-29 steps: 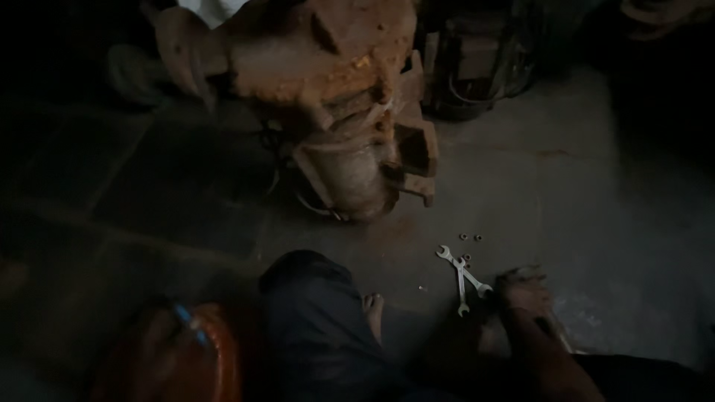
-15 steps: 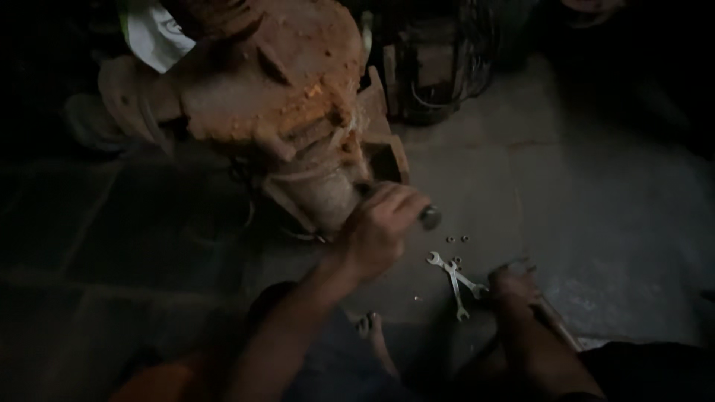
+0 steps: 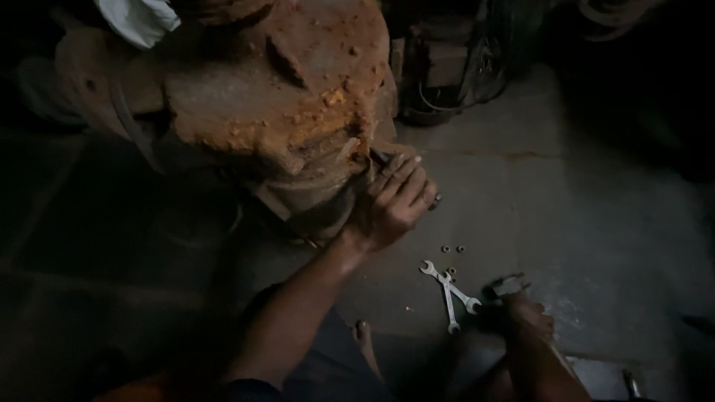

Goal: The person uses a hammer and a wrench to remove nuts from a rusted motor casing while sitting on the floor.

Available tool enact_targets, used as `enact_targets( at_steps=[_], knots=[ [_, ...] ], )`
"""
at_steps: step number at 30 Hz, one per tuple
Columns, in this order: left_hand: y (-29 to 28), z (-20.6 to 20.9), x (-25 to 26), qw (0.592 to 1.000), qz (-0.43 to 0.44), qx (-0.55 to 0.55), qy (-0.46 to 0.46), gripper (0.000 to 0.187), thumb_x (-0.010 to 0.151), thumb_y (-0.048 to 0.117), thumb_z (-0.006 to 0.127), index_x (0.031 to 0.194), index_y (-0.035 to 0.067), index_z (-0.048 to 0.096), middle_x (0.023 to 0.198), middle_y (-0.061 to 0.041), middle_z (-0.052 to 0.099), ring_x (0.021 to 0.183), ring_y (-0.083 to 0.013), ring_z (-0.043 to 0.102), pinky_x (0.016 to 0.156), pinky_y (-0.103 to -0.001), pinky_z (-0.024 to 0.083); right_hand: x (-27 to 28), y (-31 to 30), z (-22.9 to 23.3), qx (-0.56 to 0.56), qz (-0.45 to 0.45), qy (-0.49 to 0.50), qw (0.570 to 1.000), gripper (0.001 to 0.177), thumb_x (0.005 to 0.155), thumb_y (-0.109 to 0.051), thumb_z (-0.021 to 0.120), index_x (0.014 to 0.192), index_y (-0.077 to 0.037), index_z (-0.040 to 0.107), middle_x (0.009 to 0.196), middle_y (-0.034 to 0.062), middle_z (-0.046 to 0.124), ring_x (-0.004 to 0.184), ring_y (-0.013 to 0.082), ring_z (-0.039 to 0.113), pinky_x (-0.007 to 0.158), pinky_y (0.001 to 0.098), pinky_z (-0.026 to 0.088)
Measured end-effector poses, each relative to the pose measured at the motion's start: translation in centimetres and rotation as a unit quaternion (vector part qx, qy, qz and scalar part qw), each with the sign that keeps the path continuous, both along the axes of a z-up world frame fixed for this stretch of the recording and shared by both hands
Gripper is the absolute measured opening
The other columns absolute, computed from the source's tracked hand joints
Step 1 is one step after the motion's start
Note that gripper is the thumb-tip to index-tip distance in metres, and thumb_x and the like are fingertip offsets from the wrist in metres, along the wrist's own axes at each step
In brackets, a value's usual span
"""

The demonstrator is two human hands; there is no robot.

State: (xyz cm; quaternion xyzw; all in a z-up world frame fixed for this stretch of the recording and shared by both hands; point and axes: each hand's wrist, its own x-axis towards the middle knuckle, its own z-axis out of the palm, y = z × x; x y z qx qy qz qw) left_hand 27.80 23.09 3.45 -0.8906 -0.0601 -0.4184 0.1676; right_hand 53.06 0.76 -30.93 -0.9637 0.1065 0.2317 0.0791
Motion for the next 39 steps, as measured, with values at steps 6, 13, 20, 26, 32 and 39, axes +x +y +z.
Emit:
enact_targets(
  at_steps=[6,13,20,26,32,39],
  knots=[
    [-0.5,0.6,-1.3,1.000,-0.007,-0.015,-0.017,0.010,0.095,0.006,0.071,0.105,0.002,0.071,0.114,-0.018,0.073,0.119,-0.0343,0.069,0.114,-0.048,0.051,-0.9,-2.6,0.0,0.016,0.142,-0.102,0.984,0.064,0.091,-0.063,0.062,0.129,-0.012,0.067,0.139,0.0227,0.056,0.132,0.0442,0.048,0.112,0.0603,0.033],
    [-0.2,0.1,-1.7,0.999,-0.031,-0.036,-0.018,0.010,0.091,0.002,0.070,0.101,0.002,0.069,0.114,-0.017,0.074,0.117,-0.0329,0.070,0.110,-0.049,0.053,0.1,-4.4,1.3,0.008,0.253,-0.074,0.965,0.066,0.088,-0.069,0.061,0.124,-0.014,0.067,0.133,0.0214,0.059,0.125,0.0431,0.054,0.103,0.0595,0.042],
    [0.4,-0.5,-1.6,0.999,-0.043,-0.013,-0.031,0.009,0.096,0.003,0.071,0.105,0.002,0.068,0.111,-0.016,0.074,0.115,-0.0309,0.071,0.112,-0.047,0.054,-0.7,-6.2,1.7,-0.013,0.239,-0.116,0.964,0.078,0.077,-0.072,0.073,0.123,-0.009,0.065,0.133,0.0216,0.058,0.128,0.0421,0.052,0.103,0.0601,0.042],
    [-0.2,0.7,-1.9,0.998,-0.037,-0.021,-0.047,0.009,0.091,0.002,0.067,0.100,0.003,0.068,0.108,-0.015,0.074,0.111,-0.0316,0.072,0.107,-0.048,0.055,-0.6,-7.8,0.9,-0.009,0.280,-0.132,0.951,0.059,0.089,-0.060,0.066,0.121,-0.010,0.068,0.128,0.0212,0.063,0.119,0.0438,0.061,0.096,0.0582,0.052],
    [-0.1,0.4,-1.8,0.998,-0.035,-0.028,-0.041,0.003,0.097,0.001,0.067,0.099,0.002,0.066,0.107,-0.014,0.072,0.114,-0.0297,0.071,0.111,-0.046,0.056,0.7,-8.0,-0.6,-0.025,0.365,-0.162,0.917,0.043,0.090,-0.047,0.062,0.114,-0.012,0.072,0.120,0.0168,0.068,0.107,0.0418,0.068,0.090,0.0524,0.057],
    [-0.8,1.4,-1.5,0.998,-0.002,-0.031,-0.054,0.011,0.092,0.000,0.065,0.103,-0.001,0.064,0.111,-0.018,0.069,0.116,-0.0331,0.067,0.109,-0.045,0.054,2.7,-5.0,1.0,0.270,0.289,-0.032,0.918,0.046,0.097,-0.050,0.067,0.100,-0.004,0.070,0.087,0.0124,0.064,0.076,0.0306,0.060,0.068,0.0465,0.049]
  ],
)
